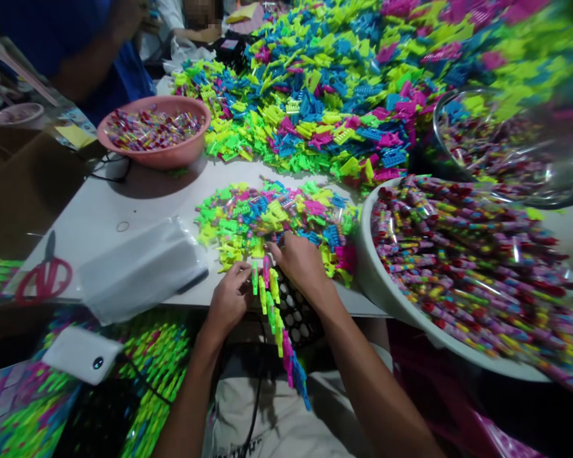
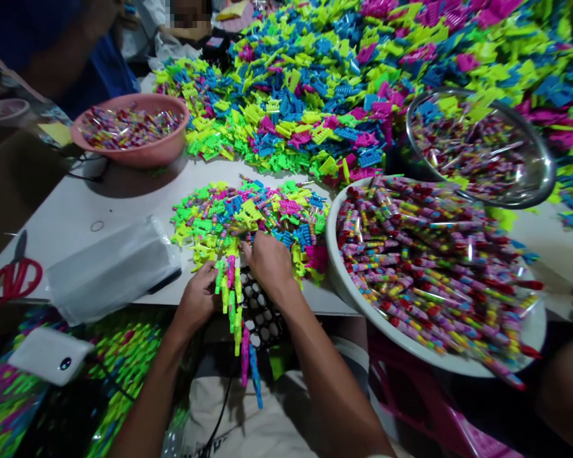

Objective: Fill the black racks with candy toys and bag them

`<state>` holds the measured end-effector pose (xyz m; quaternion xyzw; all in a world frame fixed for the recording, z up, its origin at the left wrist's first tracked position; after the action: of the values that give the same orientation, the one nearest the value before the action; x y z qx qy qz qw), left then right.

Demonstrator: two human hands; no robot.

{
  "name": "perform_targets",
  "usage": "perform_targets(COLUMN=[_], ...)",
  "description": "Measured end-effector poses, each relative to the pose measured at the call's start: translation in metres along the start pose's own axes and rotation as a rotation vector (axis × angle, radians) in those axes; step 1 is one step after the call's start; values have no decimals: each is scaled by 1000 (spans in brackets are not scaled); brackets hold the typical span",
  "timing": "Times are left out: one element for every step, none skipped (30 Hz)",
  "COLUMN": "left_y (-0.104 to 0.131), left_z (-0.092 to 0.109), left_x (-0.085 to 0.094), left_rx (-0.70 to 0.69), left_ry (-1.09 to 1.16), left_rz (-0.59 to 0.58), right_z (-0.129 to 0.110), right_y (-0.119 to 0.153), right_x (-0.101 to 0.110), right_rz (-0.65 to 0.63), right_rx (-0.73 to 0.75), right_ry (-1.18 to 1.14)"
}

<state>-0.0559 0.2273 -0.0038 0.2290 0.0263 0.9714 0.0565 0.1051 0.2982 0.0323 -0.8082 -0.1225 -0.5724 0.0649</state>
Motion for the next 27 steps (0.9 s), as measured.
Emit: perform_targets(left_y=[0,0,0,0,0,0,0,0,0,0,0,0,0,0,0,0,0,0,0,0,0,0,1,1,0,0,0], left_z=[0,-1,-1,-2,-2,-2,-2,-3,-3,-3,-3,-3,-3,-3,-2,-2,-1,-1,1,2,3,4,5,5,5,4,4], left_x=[0,0,0,0,0,0,0,0,1,1,1,1,2,2,3,3,4,4,4,4,4,5,5,5,4,4,4], left_rx=[0,1,3,5,5,5,5,3,0,-2,-6,-12,-18,-23,-26,-29,-34,-40,-50,-62,-73,-80,-84,-84,-84,-83,-81], left_ry=[3,5,6,10,16,24,30,32,30,20,4,-11,-26,-37,-46,-52,-55,-58,-58,-57,-57,-56,-57,-60,-62,-65,-68], left_rz=[2,4,4,4,4,3,3,4,8,13,18,24,32,40,46,52,56,58,58,57,57,57,55,52,48,45,43], right_z=[0,0,1,1,3,6,9,13,17,22,26,29,31,32,32,30,28,26,25,23,21,19,16,12,7,1,-5], right_y=[-7,-12,-15,-16,-14,-11,-5,3,12,22,32,43,53,61,69,76,81,86,90,94,97,99,101,103,104,105,106], right_x=[-3,-5,-7,-8,-8,-8,-7,-6,-5,-4,-3,-3,-3,-3,-3,-3,-4,-4,-5,-6,-8,-10,-13,-15,-17,-19,-21], right_rz=[-9,-11,-9,-6,-3,-2,0,4,11,22,33,45,53,55,58,57,59,67,77,85,90,85,75,59,42,30,22], right_rx=[-23,-40,-48,-48,-44,-39,-31,-24,-18,-17,-17,-15,-13,-6,4,18,31,41,47,49,48,48,56,76,109,149,191], right_ry=[-3,-20,-45,-70,-91,-103,-118,-151,-202,-265,-337,-409,-475,-523,-562,-596,-630,-664,-696,-723,-741,-750,-753,-755,-760,-770,-779])
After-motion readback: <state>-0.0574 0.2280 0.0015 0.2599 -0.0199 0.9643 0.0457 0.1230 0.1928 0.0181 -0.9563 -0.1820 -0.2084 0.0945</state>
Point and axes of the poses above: each hand's wrist, its own y-axis away from the middle knuckle, its own x-axis out of the back of the hand, z = x × y, the point moved 10 cm from there along -y, towards the middle knuckle, and after that the axes turned 12 degrees about x, right-handed, at the moved point
